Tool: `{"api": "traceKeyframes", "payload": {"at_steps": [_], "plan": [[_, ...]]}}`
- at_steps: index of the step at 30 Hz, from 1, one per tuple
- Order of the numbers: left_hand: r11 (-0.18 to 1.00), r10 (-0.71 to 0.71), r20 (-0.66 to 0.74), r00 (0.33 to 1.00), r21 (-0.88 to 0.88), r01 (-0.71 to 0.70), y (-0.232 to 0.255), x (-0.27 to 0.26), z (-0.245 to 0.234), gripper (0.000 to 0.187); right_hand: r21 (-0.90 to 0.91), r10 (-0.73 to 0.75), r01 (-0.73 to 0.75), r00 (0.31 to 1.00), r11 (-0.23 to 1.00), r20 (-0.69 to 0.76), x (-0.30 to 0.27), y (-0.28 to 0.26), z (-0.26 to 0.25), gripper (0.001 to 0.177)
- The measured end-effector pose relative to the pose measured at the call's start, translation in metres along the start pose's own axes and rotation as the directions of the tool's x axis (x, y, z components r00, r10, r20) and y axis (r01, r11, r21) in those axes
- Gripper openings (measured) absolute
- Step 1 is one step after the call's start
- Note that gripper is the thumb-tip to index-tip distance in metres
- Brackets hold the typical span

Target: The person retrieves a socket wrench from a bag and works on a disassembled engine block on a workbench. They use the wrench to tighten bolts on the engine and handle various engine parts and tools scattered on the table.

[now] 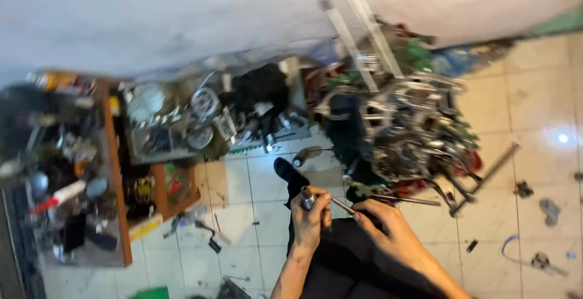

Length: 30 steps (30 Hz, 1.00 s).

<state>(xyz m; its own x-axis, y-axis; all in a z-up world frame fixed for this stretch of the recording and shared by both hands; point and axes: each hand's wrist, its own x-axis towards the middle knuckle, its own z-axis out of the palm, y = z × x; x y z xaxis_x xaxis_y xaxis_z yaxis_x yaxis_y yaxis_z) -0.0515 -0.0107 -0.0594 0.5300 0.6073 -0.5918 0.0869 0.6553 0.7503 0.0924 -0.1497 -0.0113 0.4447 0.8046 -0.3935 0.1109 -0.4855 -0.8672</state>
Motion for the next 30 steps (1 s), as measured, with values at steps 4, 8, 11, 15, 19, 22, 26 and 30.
{"api": "traceKeyframes", "payload": {"at_steps": [4, 8, 11, 15, 19, 22, 26, 30], "plan": [[0.953, -0.096, -0.179, 0.979, -0.301, 0.038, 0.01, 0.014, -0.039, 0.015, -0.052, 0.051, -0.047, 0.996, 0.998, 0.077, 0.026, -0.027, 0.04, 0.024], [0.98, -0.034, -0.215, 0.976, -0.199, -0.009, 0.01, 0.034, -0.111, 0.021, -0.074, -0.038, 0.033, 0.997, 0.997, -0.063, 0.064, -0.039, 0.1, 0.021], [0.992, -0.047, -0.215, 0.975, -0.128, 0.02, 0.039, 0.047, -0.154, 0.021, -0.115, -0.043, 0.041, 0.999, 0.993, -0.019, 0.107, -0.051, 0.163, 0.02], [0.987, -0.046, -0.261, 0.964, -0.159, 0.004, -0.006, 0.065, -0.235, 0.027, 0.194, 0.062, -0.081, 0.993, 0.978, 0.101, 0.152, -0.067, 0.26, 0.027], [0.986, -0.014, -0.39, 0.921, -0.156, -0.051, 0.031, 0.085, -0.323, 0.024, 0.119, 0.141, -0.164, 0.973, 0.979, 0.181, 0.198, -0.026, 0.352, 0.028], [0.916, -0.4, -0.448, 0.8, -0.197, 0.348, 0.049, 0.084, -0.387, 0.03, -0.036, 0.229, -0.229, 0.929, 0.973, 0.29, 0.224, 0.0, 0.401, 0.022], [0.92, -0.389, -0.53, 0.754, -0.271, 0.285, 0.053, 0.093, -0.452, 0.02, 0.14, 0.384, -0.428, 0.886, 0.893, 0.26, 0.294, 0.093, 0.43, 0.02], [0.968, -0.224, -0.501, 0.836, -0.216, 0.13, 0.032, 0.085, -0.476, 0.023, -0.187, 0.49, -0.501, 0.866, 0.845, -0.104, 0.365, 0.092, 0.415, 0.022]]}}
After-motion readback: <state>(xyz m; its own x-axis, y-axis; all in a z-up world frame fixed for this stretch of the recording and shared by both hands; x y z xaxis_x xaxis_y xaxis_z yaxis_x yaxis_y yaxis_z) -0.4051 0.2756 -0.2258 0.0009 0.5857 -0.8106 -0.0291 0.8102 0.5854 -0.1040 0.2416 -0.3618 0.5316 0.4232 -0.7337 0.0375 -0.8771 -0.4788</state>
